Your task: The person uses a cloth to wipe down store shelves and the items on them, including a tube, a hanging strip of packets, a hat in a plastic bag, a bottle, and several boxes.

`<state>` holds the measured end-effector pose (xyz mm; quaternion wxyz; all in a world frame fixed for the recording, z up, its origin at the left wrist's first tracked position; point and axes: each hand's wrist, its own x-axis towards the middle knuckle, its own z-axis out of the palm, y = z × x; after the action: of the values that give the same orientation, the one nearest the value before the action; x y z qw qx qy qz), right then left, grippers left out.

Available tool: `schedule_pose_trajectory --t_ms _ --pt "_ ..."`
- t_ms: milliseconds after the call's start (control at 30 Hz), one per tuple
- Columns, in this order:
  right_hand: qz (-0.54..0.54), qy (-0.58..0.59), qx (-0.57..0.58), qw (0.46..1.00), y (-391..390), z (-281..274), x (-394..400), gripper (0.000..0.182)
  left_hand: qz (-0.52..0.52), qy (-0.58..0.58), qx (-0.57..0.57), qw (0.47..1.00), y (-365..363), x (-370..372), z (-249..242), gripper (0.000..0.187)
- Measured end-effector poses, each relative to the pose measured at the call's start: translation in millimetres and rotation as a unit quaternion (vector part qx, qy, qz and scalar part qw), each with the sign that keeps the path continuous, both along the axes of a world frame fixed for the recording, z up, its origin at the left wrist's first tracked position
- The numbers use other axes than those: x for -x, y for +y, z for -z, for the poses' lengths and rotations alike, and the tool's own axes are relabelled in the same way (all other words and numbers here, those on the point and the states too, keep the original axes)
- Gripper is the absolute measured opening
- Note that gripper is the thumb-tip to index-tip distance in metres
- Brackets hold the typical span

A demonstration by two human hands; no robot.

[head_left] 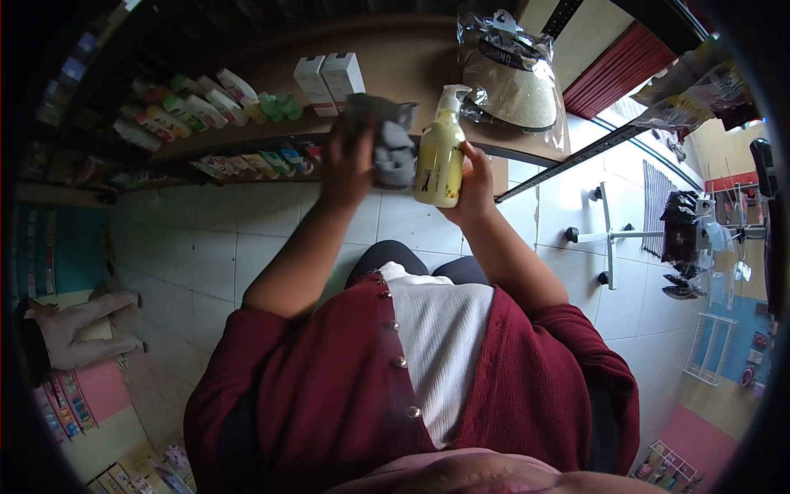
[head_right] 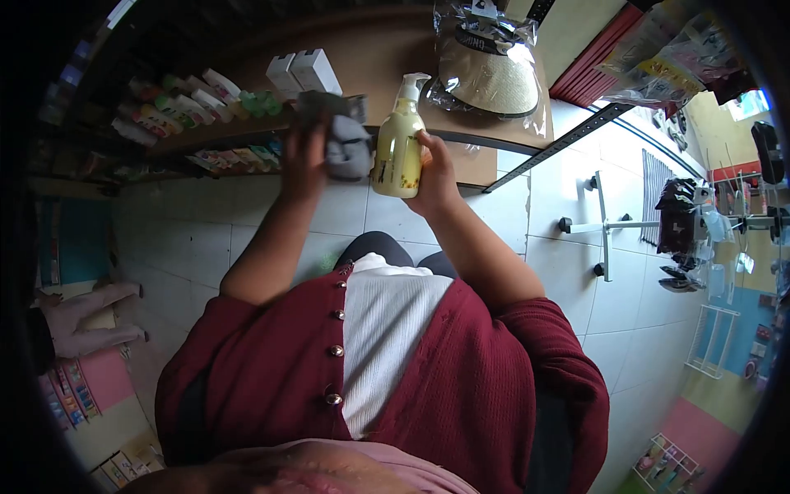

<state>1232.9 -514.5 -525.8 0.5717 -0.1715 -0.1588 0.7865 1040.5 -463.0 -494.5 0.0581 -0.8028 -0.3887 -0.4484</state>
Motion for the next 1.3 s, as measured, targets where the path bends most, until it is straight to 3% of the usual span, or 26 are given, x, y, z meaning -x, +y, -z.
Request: schedule_pose_trajectory --t_ms 33,67,267,333,400,433,467,533,600,667,733,800,833,900,1000,1200,1300 --pt "0.029 -0.013 0.031 0.999 -5 7 7 0.058 0.102 -0.301 0.321 0.892 -16 -34 -23 0.036" --pt "0.027 -0.011 0.029 0.999 -9 9 10 0.058 0.103 -0.231 0.273 0.928 -26 -52 -16 0.036" --pt "0.197 -0.017 -0.028 0.980 -20 -10 -2 0.046 0.229 -0.215 0.305 0.899 -58 -68 -11 0.035" --pt "0.247 -0.045 -0.049 0.967 -15 -18 -3 0.046 0.214 -0.220 0.285 0.908 -66 -70 -8 0.033" --pt "0.345 -0.165 -0.096 0.919 -14 -32 -7 0.047 0.183 -0.235 0.434 0.850 -66 -70 3 0.030" --pt "0.330 -0.204 -0.151 0.909 -14 -28 -20 0.046 0.147 -0.174 0.516 0.826 -58 -66 8 0.030" --pt "0.322 -0.210 -0.154 0.910 -15 -27 -31 0.047 0.232 -0.281 0.720 0.591 -47 -54 11 0.030" --pt "0.336 -0.210 -0.157 0.905 -18 -30 -44 0.047 0.176 -0.400 0.722 0.536 -31 -57 27 0.029" --pt "0.359 -0.234 -0.163 0.889 -19 -26 -57 0.048 0.088 -0.448 0.558 0.693 8 -68 36 0.031" --pt "0.315 -0.226 -0.173 0.905 -29 -25 -63 0.051 0.002 -0.254 0.334 0.908 48 -79 15 0.027" --pt "0.306 -0.241 -0.145 0.909 -41 -17 -64 0.054 -0.012 -0.175 0.121 0.977 96 -98 29 0.035" --pt "0.267 -0.259 -0.129 0.919 -54 -6 -66 0.055 -0.057 -0.065 0.198 0.976 128 -114 47 0.043" --pt "0.262 -0.252 -0.124 0.923 -60 0 -67 0.055 -0.055 -0.069 0.195 0.977 130 -122 50 0.043" --pt "0.266 -0.263 -0.078 0.924 -71 5 -72 0.059 -0.173 0.126 0.321 0.922 134 -137 56 0.048" --pt "0.259 -0.275 -0.055 0.924 -84 4 -85 0.061 -0.173 0.140 0.388 0.894 170 -135 60 0.049" --pt "0.246 -0.272 -0.030 0.930 -90 -1 -106 0.063 -0.193 0.144 0.345 0.907 178 -134 65 0.047" --pt "0.247 -0.274 -0.029 0.929 -89 3 -110 0.066 -0.126 0.217 0.288 0.924 139 -137 65 0.045"
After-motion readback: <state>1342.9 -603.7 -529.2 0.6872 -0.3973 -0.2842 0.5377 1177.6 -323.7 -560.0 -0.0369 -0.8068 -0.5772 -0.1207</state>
